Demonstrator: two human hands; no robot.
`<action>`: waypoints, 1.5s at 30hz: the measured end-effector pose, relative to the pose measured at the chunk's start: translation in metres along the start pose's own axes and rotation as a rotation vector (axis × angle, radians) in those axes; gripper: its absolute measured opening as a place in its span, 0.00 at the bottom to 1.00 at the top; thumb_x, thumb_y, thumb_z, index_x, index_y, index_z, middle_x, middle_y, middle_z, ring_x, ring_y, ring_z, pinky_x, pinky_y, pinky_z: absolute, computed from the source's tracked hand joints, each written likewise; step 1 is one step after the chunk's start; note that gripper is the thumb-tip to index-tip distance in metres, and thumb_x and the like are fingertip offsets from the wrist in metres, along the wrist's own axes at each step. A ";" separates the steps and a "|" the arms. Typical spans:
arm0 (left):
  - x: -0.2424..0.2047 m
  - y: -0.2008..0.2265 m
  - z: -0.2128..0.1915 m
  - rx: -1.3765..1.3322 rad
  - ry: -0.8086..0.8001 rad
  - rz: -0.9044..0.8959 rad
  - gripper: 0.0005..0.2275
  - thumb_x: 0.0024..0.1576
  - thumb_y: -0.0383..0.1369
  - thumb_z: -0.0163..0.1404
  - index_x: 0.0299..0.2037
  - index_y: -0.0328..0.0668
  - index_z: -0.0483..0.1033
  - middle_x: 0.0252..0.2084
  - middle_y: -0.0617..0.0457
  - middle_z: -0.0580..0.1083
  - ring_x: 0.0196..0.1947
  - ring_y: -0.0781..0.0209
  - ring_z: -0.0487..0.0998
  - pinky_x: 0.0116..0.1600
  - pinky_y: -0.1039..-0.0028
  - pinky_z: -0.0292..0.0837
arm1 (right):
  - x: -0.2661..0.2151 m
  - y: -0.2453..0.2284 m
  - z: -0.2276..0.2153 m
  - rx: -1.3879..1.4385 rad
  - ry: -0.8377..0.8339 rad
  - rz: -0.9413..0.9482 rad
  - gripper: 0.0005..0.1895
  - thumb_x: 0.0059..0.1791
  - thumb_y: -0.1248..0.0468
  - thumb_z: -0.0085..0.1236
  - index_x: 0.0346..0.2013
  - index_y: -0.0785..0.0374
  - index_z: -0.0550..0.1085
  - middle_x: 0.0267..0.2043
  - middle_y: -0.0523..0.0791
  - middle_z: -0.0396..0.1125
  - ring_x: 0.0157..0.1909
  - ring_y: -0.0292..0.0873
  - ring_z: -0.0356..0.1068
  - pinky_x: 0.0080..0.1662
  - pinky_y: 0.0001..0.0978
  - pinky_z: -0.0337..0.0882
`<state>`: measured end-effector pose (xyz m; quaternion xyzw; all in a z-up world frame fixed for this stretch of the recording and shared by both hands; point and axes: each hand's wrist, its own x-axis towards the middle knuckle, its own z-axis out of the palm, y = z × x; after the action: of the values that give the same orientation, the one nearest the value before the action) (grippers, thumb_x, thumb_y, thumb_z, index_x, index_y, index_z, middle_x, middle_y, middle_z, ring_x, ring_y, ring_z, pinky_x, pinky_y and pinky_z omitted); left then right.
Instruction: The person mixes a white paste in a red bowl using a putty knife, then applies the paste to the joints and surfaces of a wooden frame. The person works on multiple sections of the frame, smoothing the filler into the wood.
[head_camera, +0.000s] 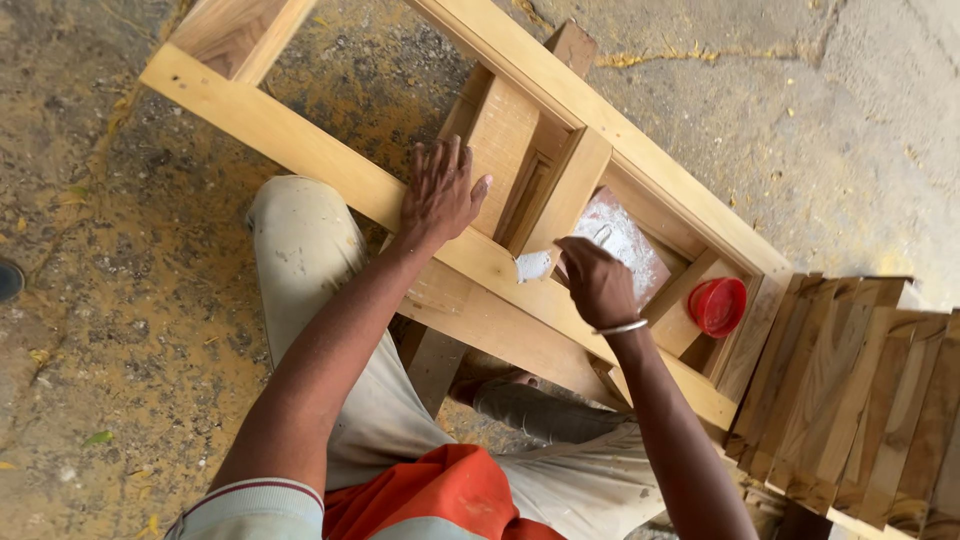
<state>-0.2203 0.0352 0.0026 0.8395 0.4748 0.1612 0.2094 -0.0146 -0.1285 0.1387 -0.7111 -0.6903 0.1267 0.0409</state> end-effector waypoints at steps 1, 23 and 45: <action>-0.001 -0.002 -0.001 0.003 -0.003 -0.002 0.30 0.67 0.51 0.31 0.67 0.29 0.64 0.70 0.34 0.61 0.69 0.40 0.63 0.73 0.44 0.46 | 0.010 -0.003 -0.002 -0.014 -0.023 0.038 0.11 0.55 0.66 0.50 0.48 0.62 0.77 0.49 0.50 0.76 0.36 0.51 0.77 0.37 0.40 0.77; -0.016 0.026 -0.001 -0.401 -0.296 0.208 0.17 0.70 0.27 0.38 0.69 0.36 0.61 0.35 0.45 0.77 0.35 0.49 0.81 0.42 0.59 0.83 | -0.032 0.007 -0.014 0.428 0.154 0.358 0.13 0.50 0.65 0.56 0.45 0.72 0.79 0.32 0.49 0.74 0.34 0.40 0.70 0.40 0.34 0.72; -0.085 0.084 -0.001 -0.278 -0.107 0.353 0.31 0.57 0.16 0.37 0.72 0.18 0.43 0.52 0.31 0.75 0.56 0.40 0.73 0.62 0.61 0.70 | -0.139 -0.003 0.015 1.465 0.477 0.542 0.02 0.47 0.70 0.60 0.32 0.67 0.77 0.31 0.39 0.71 0.32 0.32 0.67 0.40 0.27 0.69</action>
<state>-0.2013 -0.0769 0.0395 0.8799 0.2820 0.2143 0.3166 -0.0229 -0.2677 0.1422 -0.6540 -0.2091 0.3967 0.6092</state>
